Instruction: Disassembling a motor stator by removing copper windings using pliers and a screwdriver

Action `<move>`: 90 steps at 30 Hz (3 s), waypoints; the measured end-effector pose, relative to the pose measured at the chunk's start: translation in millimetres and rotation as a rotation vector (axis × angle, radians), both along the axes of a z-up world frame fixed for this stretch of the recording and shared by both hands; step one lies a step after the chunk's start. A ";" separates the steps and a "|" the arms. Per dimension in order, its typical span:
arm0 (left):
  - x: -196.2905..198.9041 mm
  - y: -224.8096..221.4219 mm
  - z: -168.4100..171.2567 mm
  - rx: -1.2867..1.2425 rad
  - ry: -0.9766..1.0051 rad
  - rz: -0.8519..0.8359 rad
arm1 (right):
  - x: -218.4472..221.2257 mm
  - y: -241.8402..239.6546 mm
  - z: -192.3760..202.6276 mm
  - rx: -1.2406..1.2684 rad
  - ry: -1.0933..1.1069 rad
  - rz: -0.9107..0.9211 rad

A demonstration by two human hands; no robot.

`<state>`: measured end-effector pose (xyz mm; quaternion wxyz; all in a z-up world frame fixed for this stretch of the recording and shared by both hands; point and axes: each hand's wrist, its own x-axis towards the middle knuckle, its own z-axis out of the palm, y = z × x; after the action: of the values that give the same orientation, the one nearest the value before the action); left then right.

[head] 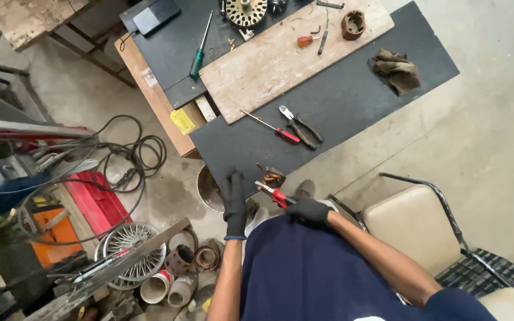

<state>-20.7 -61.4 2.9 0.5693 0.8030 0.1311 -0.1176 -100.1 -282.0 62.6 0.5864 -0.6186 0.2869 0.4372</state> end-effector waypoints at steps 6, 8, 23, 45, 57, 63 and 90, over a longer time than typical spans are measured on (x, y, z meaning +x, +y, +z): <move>-19.6 -10.9 -25.7 -0.074 0.270 0.411 | 22.3 -4.3 23.1 0.547 0.097 -0.463; -41.6 -23.9 -34.0 -0.015 0.329 0.298 | 32.7 -16.8 34.4 0.577 0.189 -0.464; -25.2 -68.9 -76.7 0.145 0.250 0.253 | 47.5 -50.5 54.7 0.733 0.127 -0.350; 28.0 -59.2 -21.6 0.698 0.277 -0.223 | -128.6 -134.2 -105.1 0.181 -0.040 -0.535; 41.1 36.8 -10.1 0.555 0.310 -0.455 | -32.0 42.3 50.8 -0.353 -0.150 0.070; 54.5 50.7 5.4 0.479 0.323 -0.594 | -18.7 116.2 -42.0 -0.323 -0.156 -0.061; 53.9 50.6 -21.4 0.407 0.191 -0.597 | 12.2 138.3 -41.7 -0.535 -0.100 0.060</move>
<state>33.2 -10.8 -18.6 0.3239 0.8880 -0.0354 -0.3244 -87.9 -143.7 20.8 0.4023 -0.7806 0.3444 0.3321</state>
